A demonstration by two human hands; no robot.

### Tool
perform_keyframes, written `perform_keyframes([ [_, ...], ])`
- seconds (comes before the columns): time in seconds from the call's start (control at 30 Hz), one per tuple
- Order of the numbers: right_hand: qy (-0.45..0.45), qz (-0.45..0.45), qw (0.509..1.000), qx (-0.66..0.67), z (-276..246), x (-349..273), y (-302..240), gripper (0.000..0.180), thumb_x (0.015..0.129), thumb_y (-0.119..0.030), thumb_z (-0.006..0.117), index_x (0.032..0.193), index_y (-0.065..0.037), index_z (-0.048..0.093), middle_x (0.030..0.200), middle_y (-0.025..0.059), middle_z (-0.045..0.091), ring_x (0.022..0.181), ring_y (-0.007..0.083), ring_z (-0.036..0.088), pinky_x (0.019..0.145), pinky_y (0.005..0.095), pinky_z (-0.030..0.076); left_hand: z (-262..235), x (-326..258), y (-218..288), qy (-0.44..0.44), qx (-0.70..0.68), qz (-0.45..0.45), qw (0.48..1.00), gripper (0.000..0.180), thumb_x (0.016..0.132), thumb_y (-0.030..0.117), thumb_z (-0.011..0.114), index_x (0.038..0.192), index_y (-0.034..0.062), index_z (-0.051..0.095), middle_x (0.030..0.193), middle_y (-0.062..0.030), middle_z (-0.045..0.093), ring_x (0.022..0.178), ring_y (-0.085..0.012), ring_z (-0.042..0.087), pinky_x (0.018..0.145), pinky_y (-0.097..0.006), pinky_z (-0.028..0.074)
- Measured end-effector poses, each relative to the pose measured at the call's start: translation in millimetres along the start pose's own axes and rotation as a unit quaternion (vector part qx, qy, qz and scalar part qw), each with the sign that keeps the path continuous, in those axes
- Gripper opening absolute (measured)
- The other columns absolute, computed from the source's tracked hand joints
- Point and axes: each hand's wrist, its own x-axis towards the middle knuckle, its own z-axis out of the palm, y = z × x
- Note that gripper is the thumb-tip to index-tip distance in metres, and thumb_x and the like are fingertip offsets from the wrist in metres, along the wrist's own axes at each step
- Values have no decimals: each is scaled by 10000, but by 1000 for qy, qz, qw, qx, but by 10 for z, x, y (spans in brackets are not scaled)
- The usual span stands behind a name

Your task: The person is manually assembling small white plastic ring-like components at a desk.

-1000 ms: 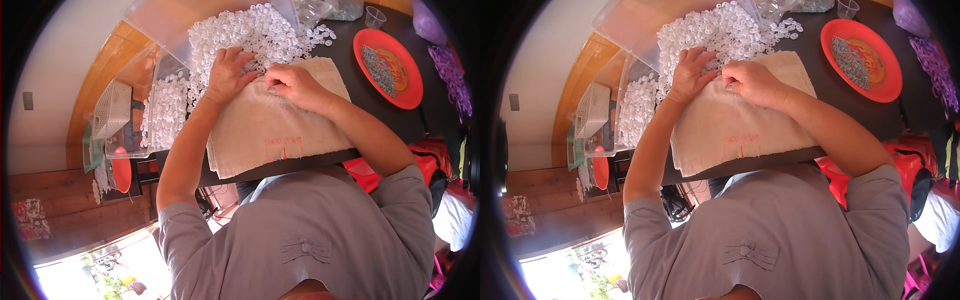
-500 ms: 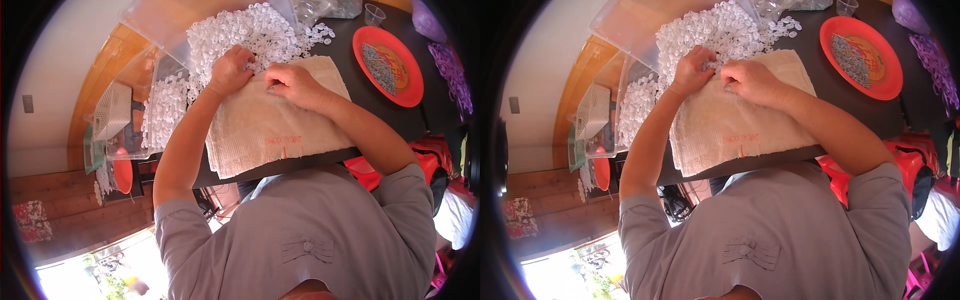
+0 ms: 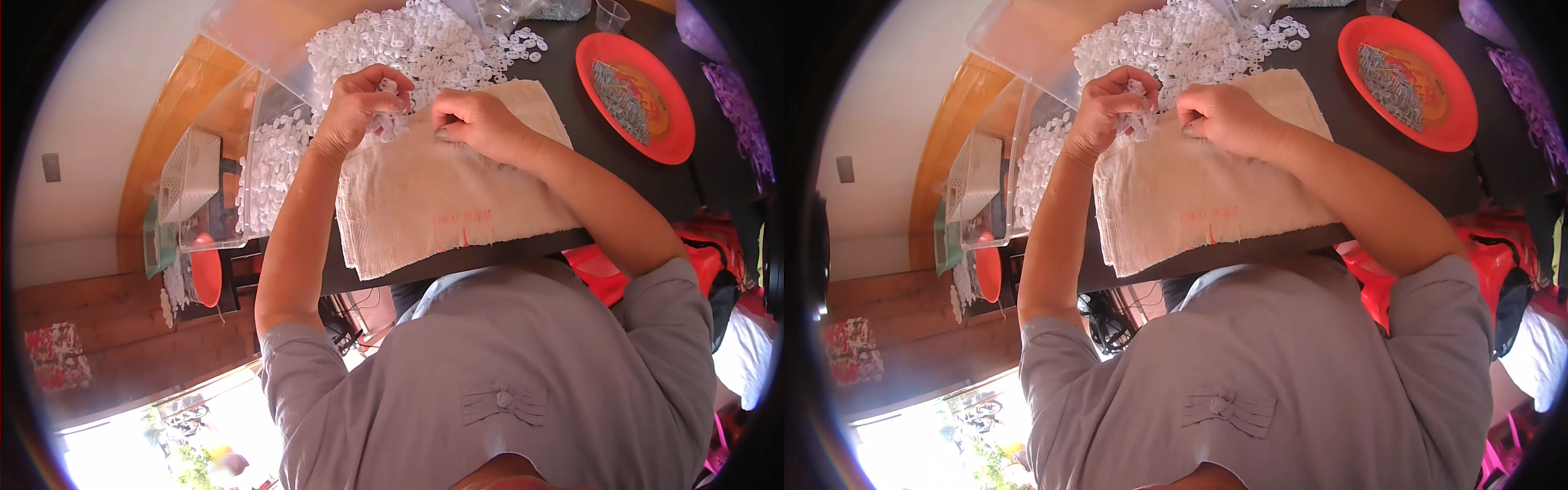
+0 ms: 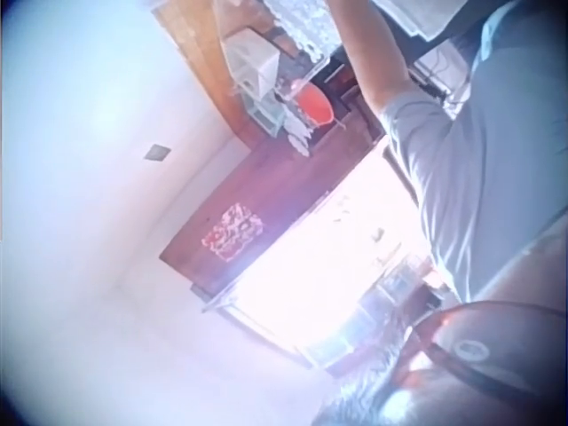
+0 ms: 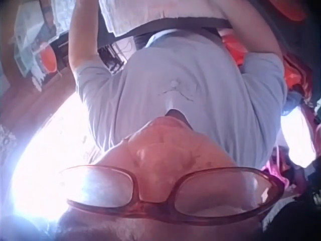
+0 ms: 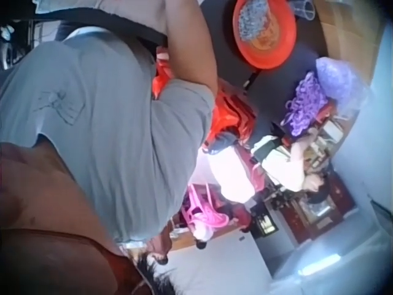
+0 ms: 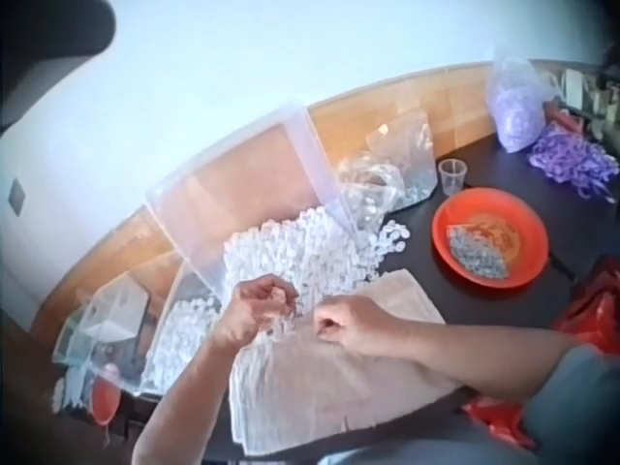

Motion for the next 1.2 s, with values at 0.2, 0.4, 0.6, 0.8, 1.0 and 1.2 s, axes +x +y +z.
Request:
perform_keyframes([
  [0.2, 2, 0, 1000, 13, 19, 16, 45, 105, 766, 8, 621, 837, -12, 546, 794, 49, 567, 741, 153, 544, 707, 290, 450, 76, -255, -58, -4, -44, 6, 999, 287, 839, 102, 602, 1087, -41, 626, 897, -115, 684, 828, -176, 639, 714, -277, 503],
  [0.4, 9, 26, 998, 61, 1, 0, 62, 82, 784, -1, 628, 834, 1, 563, 778, 24, 577, 755, 110, 536, 717, 265, 451, 178, -553, 30, -34, -10, 40, 999, 282, 900, 112, 537, 1114, -57, 611, 941, -134, 679, 912, -191, 631, 851, -309, 480],
  [0.6, 13, 33, 996, 76, 10, 3, 40, 72, 787, -34, 641, 840, -11, 596, 771, 32, 608, 741, 123, 558, 700, 277, 460, 255, -889, -52, 51, 70, 89, 992, 232, 832, 117, 649, 1039, 14, 671, 938, -68, 670, 806, -151, 603, 797, -289, 477],
  [0.8, -9, 61, 997, 54, -45, -14, -59, 47, 833, -18, 620, 851, -9, 577, 756, -11, 569, 730, 68, 515, 668, 231, 442, 466, -1464, -172, 61, 235, 117, 963, 236, 693, 51, 768, 879, 31, 624, 778, -56, 578, 754, -179, 565, 638, -302, 467],
  [1.0, -2, 9, 1000, 14, -2, -9, -15, 60, 822, -13, 615, 849, -4, 563, 759, -3, 568, 725, 77, 516, 680, 234, 442, 552, -1540, -369, 79, 289, 148, 943, 191, 697, 37, 722, 841, 34, 596, 741, -75, 540, 739, -250, 552, 633, -348, 466],
  [1.2, -4, 11, 1000, 7, -2, -19, 18, 63, 816, -11, 618, 847, 0, 564, 757, 5, 575, 726, 81, 522, 679, 243, 443, 552, -1433, -303, 106, 328, 157, 925, 142, 747, 61, 687, 863, 16, 620, 777, -95, 579, 716, -245, 582, 637, -342, 477],
])
